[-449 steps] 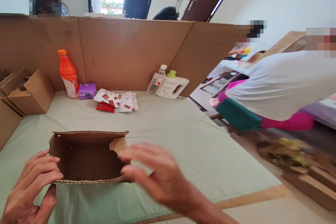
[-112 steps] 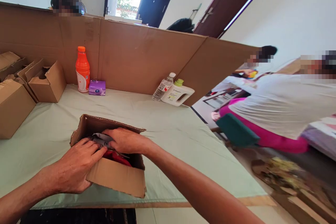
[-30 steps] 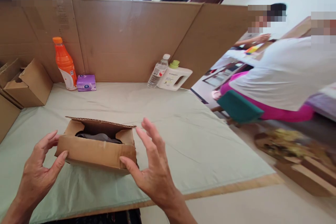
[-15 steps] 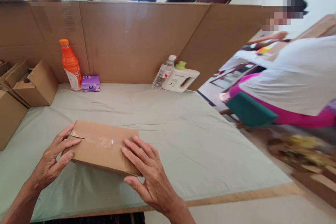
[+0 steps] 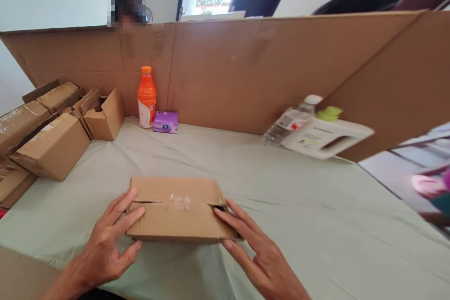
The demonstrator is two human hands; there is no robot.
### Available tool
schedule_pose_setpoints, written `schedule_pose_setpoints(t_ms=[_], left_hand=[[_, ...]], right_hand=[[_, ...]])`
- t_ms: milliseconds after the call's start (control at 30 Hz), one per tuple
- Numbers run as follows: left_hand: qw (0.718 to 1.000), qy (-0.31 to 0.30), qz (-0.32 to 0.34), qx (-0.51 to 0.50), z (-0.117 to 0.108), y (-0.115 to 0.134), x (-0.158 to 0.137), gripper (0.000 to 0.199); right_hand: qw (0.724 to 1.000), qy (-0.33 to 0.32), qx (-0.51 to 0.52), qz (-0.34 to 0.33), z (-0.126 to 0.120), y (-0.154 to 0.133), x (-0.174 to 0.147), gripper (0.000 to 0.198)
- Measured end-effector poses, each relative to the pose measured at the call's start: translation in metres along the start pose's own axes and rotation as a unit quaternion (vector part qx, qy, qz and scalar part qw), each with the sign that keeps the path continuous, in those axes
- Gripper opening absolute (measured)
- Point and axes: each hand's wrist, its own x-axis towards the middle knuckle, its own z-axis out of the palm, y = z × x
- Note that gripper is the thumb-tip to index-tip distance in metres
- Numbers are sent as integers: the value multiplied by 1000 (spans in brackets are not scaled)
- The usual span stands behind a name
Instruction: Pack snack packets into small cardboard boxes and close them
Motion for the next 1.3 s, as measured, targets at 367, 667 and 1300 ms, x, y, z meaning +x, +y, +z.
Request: schedule_pose_setpoints(t_ms=[367, 667, 1300], left_hand=[[928, 177, -185, 269, -35, -67, -42, 41], [882, 283, -223, 305, -20, -152, -13, 44], [938, 173, -212, 212, 17, -87, -70, 43]], right_hand=[[979, -68, 191, 28, 201, -82, 217, 56], [982, -107, 155, -11, 339, -133, 214, 85], [981, -154, 67, -95, 268, -63, 165, 28]])
